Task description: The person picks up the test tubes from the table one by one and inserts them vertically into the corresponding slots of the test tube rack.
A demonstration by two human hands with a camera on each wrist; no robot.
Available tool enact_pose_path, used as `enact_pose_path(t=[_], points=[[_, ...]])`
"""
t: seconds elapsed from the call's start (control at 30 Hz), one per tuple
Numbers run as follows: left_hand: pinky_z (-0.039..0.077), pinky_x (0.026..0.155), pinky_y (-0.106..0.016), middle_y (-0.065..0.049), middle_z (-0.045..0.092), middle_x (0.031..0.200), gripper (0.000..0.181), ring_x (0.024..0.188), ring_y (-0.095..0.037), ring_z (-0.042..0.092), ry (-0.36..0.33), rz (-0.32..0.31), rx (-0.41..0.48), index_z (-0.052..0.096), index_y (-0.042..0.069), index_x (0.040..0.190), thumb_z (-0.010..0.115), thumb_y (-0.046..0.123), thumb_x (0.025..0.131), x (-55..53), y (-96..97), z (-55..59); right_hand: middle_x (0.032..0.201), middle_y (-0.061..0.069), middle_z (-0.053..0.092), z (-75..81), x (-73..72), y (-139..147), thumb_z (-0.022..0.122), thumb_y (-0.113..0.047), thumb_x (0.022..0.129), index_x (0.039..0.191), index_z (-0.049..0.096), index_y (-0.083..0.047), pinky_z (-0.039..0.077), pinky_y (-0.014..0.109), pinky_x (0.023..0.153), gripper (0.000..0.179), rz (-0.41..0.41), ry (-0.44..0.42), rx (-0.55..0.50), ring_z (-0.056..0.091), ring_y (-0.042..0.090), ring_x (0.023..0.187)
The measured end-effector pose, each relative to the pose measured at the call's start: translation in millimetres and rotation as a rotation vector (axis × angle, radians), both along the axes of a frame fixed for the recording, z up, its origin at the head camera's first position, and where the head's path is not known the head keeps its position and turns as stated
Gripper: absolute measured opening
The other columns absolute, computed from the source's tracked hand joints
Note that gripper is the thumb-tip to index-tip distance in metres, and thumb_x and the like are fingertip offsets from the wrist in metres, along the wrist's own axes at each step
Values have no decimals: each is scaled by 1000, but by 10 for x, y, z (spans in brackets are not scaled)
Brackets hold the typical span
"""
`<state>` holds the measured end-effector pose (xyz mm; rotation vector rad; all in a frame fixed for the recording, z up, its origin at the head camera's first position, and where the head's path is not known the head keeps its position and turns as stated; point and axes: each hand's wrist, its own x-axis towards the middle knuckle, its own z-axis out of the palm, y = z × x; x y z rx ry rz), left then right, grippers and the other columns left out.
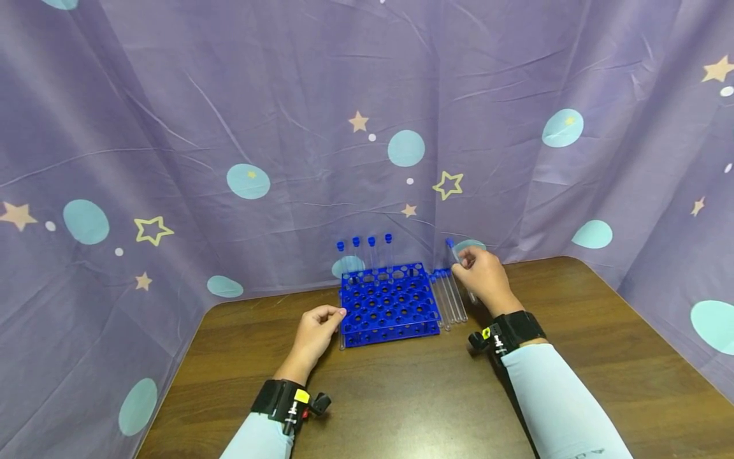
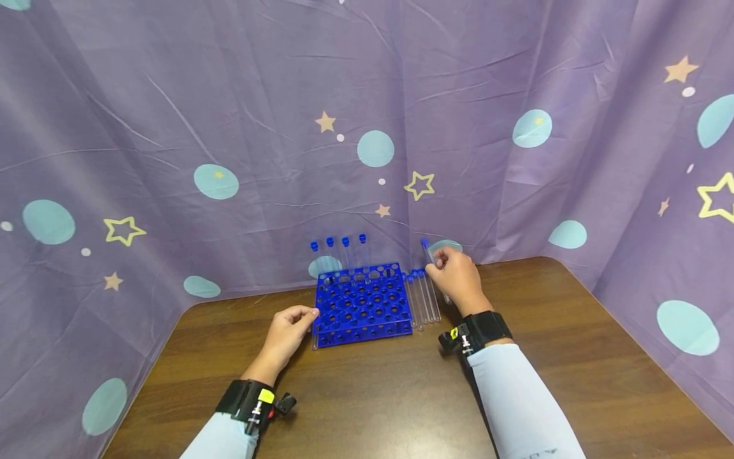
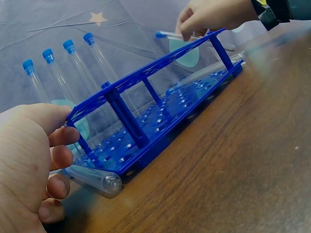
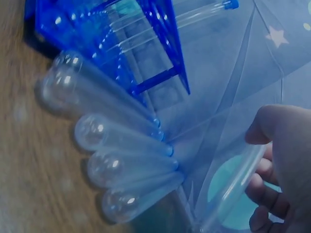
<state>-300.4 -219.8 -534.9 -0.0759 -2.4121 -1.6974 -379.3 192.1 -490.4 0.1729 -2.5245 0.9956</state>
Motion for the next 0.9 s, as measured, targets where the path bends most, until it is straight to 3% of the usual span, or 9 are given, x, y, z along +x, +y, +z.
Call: enact_pose_path(t=[0.2, 0.53, 0.9], points=[[49, 68, -24, 6, 63, 74, 21, 71, -11, 59, 5, -6, -6, 85, 3, 101, 81, 22, 107, -2, -1, 5, 96, 8, 77, 90, 9, -74, 73, -18, 93, 116, 78, -7, 53, 37, 75, 26, 4, 109, -87, 72, 26, 81], [47, 67, -24, 8, 61, 73, 19, 70, -8, 57, 21, -9, -11, 86, 2, 101, 82, 20, 106, 18, 4, 8, 98, 13, 79, 183, 46, -161, 83, -14, 97, 121, 78, -1, 53, 24, 71, 28, 29, 161, -170, 72, 20, 79], [44, 65, -23, 7, 61, 72, 18, 69, -9, 56, 15, 2, -19, 86, 3, 101, 81, 19, 106, 26, 21, 14, 100, 16, 81, 277, 102, -257, 88, -12, 98, 120, 76, -1, 54, 20, 71, 27, 83, 255, -227, 77, 27, 80]])
